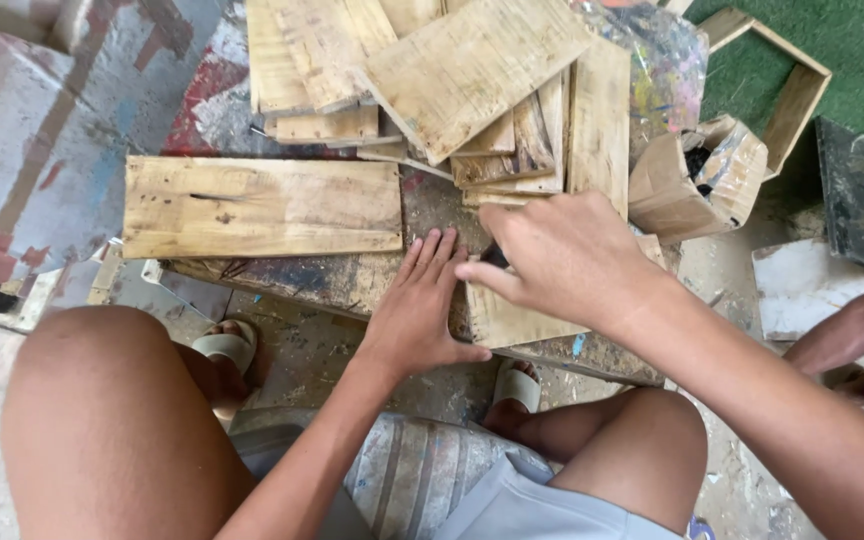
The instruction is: The person sits at a low table and uses a screwdriver to drive screws into small wooden planks. They repeatedly pick up planks, align them, and fasten them together, occasionally adjusting the wood's position on the table.
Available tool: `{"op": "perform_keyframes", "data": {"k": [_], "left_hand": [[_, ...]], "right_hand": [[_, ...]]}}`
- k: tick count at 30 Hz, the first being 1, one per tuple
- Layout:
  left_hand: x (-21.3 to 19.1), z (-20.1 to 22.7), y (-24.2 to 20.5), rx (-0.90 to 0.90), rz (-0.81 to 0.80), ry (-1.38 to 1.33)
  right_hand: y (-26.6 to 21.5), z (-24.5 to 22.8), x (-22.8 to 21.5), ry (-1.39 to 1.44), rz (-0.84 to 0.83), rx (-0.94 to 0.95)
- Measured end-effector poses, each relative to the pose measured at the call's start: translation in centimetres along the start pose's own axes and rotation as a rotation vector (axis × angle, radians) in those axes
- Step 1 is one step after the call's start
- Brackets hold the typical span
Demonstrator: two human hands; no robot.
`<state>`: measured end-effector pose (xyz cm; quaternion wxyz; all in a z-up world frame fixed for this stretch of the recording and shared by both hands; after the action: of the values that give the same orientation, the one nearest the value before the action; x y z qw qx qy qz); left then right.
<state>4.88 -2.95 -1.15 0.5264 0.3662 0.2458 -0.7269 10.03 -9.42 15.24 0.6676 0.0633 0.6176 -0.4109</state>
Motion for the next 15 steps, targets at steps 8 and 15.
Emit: {"op": "perform_keyframes", "data": {"k": [8, 15], "left_hand": [[0.2, -0.3, 0.4, 0.019, 0.055, -0.024], [-1.9, 0.6, 0.0, -0.131, -0.102, -0.015]], "right_hand": [[-0.6, 0.0, -0.4, 0.178, -0.128, -0.124], [0.3, 0.8, -0.9, 0.255, -0.048, 0.077]]}}
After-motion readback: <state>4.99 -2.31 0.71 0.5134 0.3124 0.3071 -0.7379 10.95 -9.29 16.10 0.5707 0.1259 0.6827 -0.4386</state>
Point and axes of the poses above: each hand's wrist, its own y-axis towards the middle knuckle, its own x-axis out of the palm, z = x × y, the point moved 6 cm from there along y, towards the middle knuckle, and after that the axes turned 11 degrees about -x, right-handed, at the moved point
